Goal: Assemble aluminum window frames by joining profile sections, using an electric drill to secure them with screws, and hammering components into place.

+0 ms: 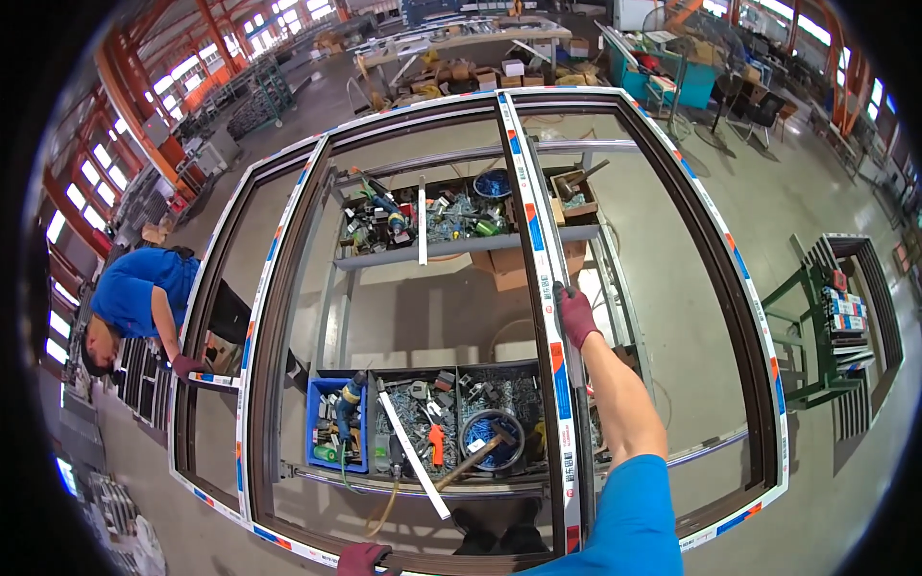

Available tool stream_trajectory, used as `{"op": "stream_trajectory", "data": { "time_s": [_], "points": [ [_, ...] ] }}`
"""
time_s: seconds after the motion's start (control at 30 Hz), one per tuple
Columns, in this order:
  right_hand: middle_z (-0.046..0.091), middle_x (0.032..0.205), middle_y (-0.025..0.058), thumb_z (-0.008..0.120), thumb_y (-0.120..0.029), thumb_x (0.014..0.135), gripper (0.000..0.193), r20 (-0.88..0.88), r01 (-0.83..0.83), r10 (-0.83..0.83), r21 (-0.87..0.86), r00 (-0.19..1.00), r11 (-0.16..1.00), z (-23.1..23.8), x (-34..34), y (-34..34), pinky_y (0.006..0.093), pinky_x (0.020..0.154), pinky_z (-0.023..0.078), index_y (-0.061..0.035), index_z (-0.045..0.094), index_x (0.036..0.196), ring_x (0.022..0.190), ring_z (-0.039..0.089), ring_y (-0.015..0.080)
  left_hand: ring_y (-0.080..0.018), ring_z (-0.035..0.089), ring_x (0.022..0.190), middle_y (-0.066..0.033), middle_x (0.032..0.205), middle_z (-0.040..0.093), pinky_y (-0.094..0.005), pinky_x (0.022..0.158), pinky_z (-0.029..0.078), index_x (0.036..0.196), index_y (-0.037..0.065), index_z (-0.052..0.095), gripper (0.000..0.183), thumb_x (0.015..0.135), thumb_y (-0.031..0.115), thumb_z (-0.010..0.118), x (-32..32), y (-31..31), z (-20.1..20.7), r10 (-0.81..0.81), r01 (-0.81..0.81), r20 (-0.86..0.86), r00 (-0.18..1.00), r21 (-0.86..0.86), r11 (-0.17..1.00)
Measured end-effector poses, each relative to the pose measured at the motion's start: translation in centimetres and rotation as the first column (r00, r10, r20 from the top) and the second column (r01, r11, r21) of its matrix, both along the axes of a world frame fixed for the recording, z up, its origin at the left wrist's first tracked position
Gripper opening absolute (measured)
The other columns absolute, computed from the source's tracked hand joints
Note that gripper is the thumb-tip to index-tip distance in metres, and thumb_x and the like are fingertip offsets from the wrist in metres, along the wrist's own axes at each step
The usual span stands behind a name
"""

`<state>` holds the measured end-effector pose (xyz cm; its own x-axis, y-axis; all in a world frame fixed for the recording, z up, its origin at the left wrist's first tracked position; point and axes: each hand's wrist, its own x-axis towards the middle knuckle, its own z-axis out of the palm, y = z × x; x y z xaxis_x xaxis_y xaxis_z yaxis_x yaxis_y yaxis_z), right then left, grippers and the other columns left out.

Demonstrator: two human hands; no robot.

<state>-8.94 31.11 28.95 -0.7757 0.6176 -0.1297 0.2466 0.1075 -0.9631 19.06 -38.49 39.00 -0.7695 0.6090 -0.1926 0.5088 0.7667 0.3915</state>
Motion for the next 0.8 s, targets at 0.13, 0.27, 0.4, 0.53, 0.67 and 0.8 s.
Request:
{"op": "stream_trajectory", "data": {
  "time_s": [0.13, 0.27, 0.4, 0.53, 0.67, 0.8],
  "points": [
    [0.074, 0.1, 0.021, 0.058, -0.043, 0.108, 0.048, 0.024, -0.037, 0.034, 0.155, 0.999, 0.987, 0.8, -0.4, 0.1, 0.0417, 0.086, 0.053, 0.0018, 0.07, 0.117, 0.092, 0.069, 0.0316, -0.0392, 0.068, 0.09, -0.016, 0.102, 0.068, -0.0507, 0.076, 0.057, 0.118, 0.013, 0.074, 0.051, 0.079, 0.043, 0.088, -0.6, 0.5, 0.7, 0.005, -0.007, 0.038, 0.999, 0.065, 0.998],
    [0.072, 0.115, 0.0258, 0.055, -0.044, 0.11, 0.049, 0.127, -0.148, 0.123, 0.215, 0.984, 0.965, 2.9, -0.9, 0.8, 0.0442, 0.095, 0.052, -0.0005, 0.062, 0.131, 0.107, 0.07, 0.0361, -0.0383, 0.069, 0.091, -0.0153, 0.103, 0.069, -0.0498, 0.077, 0.057, 0.119, 0.013, 0.073, 0.052, 0.079, 0.043, 0.088, -0.5, 0.2, 0.5, 0.025, -0.026, 0.149, 0.989, 0.009, 1.0],
    [0.071, 0.12, 0.0283, 0.064, -0.044, 0.105, 0.061, 0.209, -0.289, 0.245, 0.216, 0.947, 0.933, 7.2, -1.4, -0.2, 0.0456, 0.1, 0.052, 0.0022, 0.049, 0.142, 0.115, 0.07, 0.0358, -0.0376, 0.07, 0.092, -0.0149, 0.106, 0.07, -0.0494, 0.078, 0.058, 0.121, 0.012, 0.073, 0.055, 0.079, 0.044, 0.087, -0.2, 0.0, -0.2, 0.001, -0.003, 0.088, 0.996, 0.021, 1.0],
    [0.074, 0.112, 0.026, 0.076, -0.043, 0.096, 0.076, 0.385, -0.428, 0.328, 0.207, 0.862, 0.88, 10.9, -2.2, -0.2, 0.044, 0.081, 0.06, 0.0121, 0.042, 0.138, 0.098, 0.075, 0.0272, -0.038, 0.07, 0.095, -0.0151, 0.11, 0.071, -0.0491, 0.08, 0.058, 0.124, 0.012, 0.072, 0.057, 0.079, 0.046, 0.087, -0.4, 0.4, 0.1, -0.004, 0.004, 0.123, 0.992, 0.0, 1.0],
    [0.076, 0.103, 0.0236, 0.078, -0.04, 0.092, 0.079, 0.576, -0.488, 0.222, 0.361, 0.787, 0.795, 11.8, -2.8, -0.9, 0.0446, 0.08, 0.061, 0.017, 0.042, 0.133, 0.091, 0.077, 0.0336, -0.0381, 0.07, 0.097, -0.0148, 0.111, 0.071, -0.0492, 0.081, 0.058, 0.126, 0.013, 0.072, 0.057, 0.081, 0.046, 0.085, -0.3, 0.5, -0.1, -0.011, 0.016, 0.111, 0.994, -0.044, 0.999],
    [0.077, 0.101, 0.0256, 0.078, -0.041, 0.089, 0.081, 0.617, -0.581, 0.102, 0.654, 0.78, 0.485, 11.7, -3.1, -1.6, 0.0459, 0.084, 0.061, 0.0166, 0.041, 0.134, 0.096, 0.076, 0.0397, -0.0372, 0.071, 0.097, -0.0132, 0.111, 0.072, -0.0492, 0.082, 0.058, 0.126, 0.014, 0.072, 0.056, 0.082, 0.045, 0.084, 0.4, -0.6, -0.5, -0.018, 0.025, 0.072, 0.997, -0.105, 0.994]
  ]
}}
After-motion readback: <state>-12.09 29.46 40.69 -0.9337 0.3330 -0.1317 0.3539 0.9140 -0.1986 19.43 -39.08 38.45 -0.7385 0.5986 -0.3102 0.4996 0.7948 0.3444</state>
